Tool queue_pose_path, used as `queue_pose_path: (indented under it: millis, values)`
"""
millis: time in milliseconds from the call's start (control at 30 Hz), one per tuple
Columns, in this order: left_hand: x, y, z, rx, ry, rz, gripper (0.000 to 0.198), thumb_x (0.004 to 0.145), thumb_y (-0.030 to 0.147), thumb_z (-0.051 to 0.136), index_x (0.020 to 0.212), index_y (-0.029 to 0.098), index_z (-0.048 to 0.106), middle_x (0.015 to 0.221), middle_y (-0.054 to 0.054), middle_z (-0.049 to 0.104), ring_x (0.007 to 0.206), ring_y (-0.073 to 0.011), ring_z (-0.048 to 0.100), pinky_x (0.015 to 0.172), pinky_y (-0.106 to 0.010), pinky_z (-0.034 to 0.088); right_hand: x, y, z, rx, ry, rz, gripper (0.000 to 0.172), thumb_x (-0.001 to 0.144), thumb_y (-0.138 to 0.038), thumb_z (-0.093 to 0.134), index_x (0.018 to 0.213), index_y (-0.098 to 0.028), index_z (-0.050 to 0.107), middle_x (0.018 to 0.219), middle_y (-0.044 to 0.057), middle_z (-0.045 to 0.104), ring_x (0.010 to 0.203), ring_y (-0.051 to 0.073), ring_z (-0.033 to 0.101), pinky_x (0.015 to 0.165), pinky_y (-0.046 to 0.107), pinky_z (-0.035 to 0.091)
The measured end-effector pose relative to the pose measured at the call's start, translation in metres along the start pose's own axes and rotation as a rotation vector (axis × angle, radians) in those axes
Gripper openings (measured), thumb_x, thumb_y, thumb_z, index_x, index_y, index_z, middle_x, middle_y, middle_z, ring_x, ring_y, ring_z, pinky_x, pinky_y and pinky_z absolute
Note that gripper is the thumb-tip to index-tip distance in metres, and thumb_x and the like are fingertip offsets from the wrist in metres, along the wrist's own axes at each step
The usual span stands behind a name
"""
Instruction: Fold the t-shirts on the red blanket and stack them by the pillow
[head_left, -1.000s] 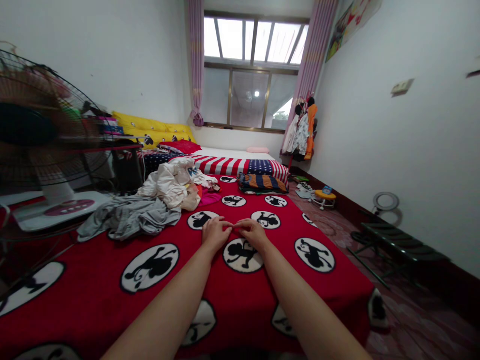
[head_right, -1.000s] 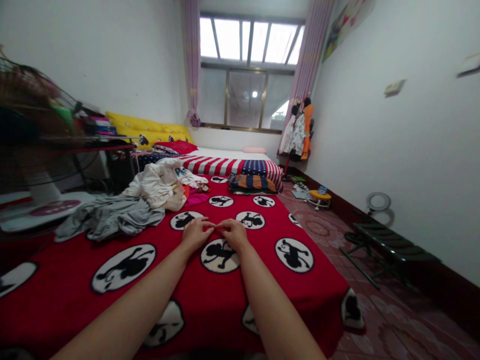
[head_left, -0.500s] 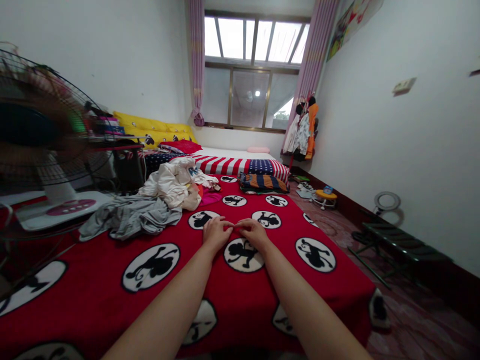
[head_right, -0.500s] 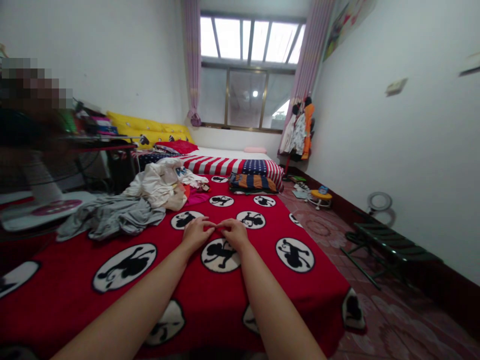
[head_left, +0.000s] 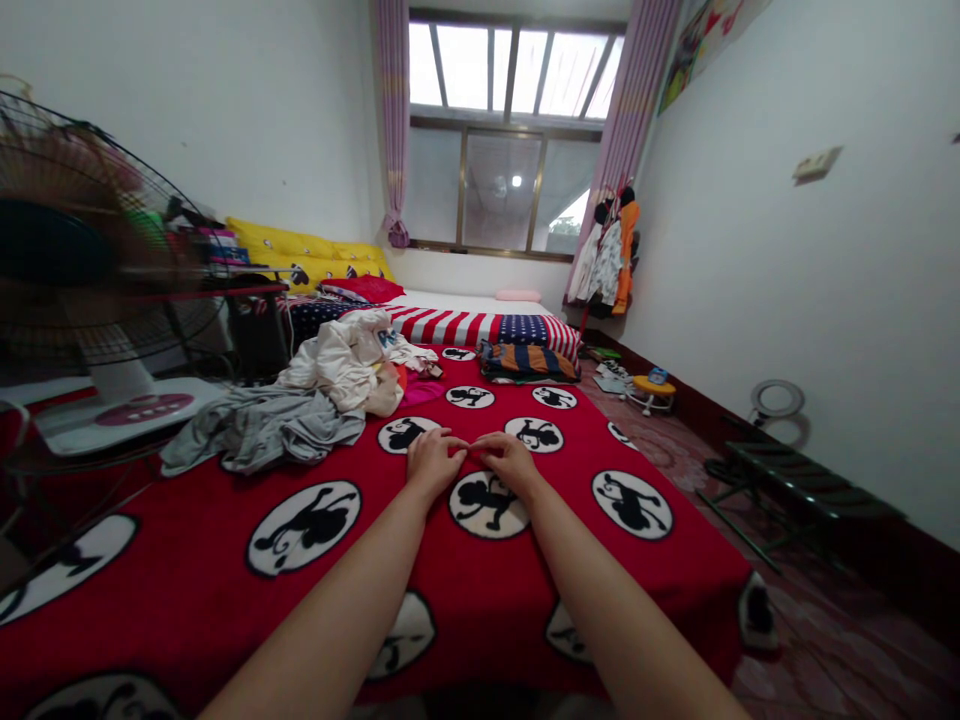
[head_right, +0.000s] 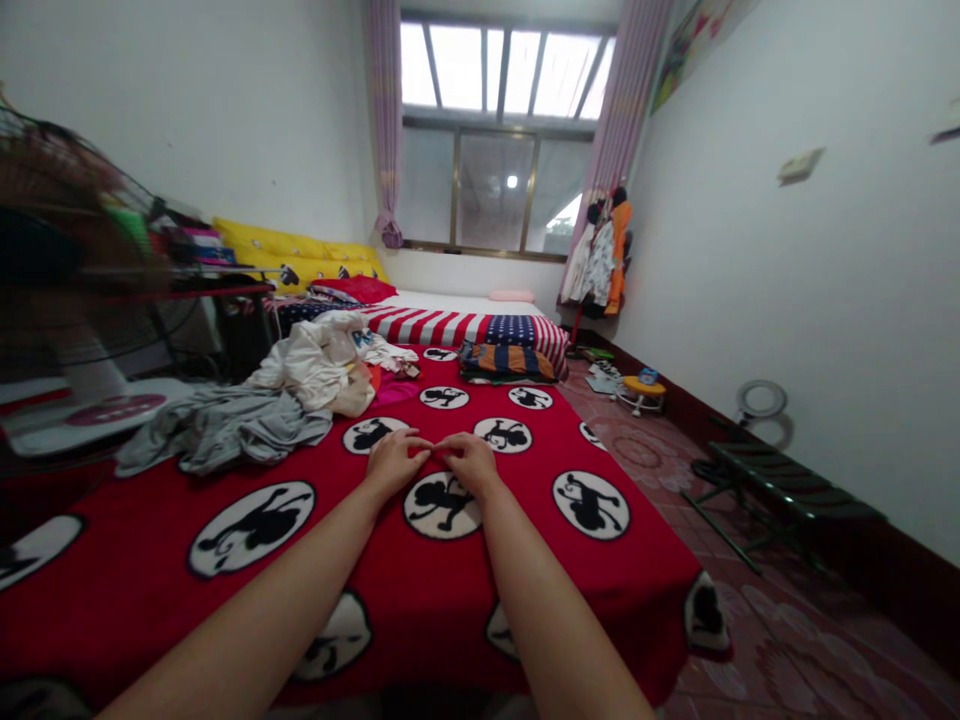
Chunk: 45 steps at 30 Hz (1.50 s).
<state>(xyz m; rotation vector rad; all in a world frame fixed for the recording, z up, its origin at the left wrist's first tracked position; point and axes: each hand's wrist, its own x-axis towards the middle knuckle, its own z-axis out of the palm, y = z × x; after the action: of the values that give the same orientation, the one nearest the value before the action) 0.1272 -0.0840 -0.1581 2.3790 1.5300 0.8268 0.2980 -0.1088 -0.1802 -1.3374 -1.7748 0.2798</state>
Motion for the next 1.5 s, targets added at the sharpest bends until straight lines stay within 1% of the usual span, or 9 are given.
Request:
queue_pose_path:
  millis: [533, 967, 1500]
  values:
    - [0.0002, -0.0003, 0.0007, -0.015, -0.006, -0.013, 0.020, 0.082, 0.033, 0.061, 0.095, 0.034, 0.076, 0.124, 0.001, 0.063, 0.121, -0.0219, 0.051, 0.103, -0.034, 0.036, 0.0008, 0.0014, 0.0000, -0.004, 0.000, 0.014, 0.029, 0.073, -0.008, 0.062, 0.090, -0.027, 0.076, 0.096, 0.001, 0.073, 0.091, 0.018, 0.066, 0.087, 0.032, 0.051]
    - [0.0002, -0.0003, 0.0005, -0.011, 0.001, 0.000, 0.021, 0.083, 0.036, 0.059, 0.095, 0.033, 0.076, 0.124, 0.000, 0.064, 0.120, -0.0217, 0.052, 0.103, -0.036, 0.037, 0.0002, 0.0010, -0.0004, -0.001, -0.005, 0.008, 0.027, 0.075, -0.010, 0.062, 0.091, -0.026, 0.076, 0.097, 0.002, 0.073, 0.091, 0.018, 0.065, 0.087, 0.032, 0.051]
    - [-0.0003, -0.0009, 0.0004, -0.007, 0.008, 0.019, 0.021, 0.083, 0.034, 0.060, 0.095, 0.032, 0.076, 0.123, -0.003, 0.064, 0.119, -0.0220, 0.053, 0.102, -0.037, 0.038, -0.0005, -0.0004, 0.0001, 0.016, 0.009, -0.015, 0.030, 0.073, -0.006, 0.061, 0.091, -0.025, 0.076, 0.096, 0.002, 0.073, 0.090, 0.017, 0.066, 0.085, 0.030, 0.050]
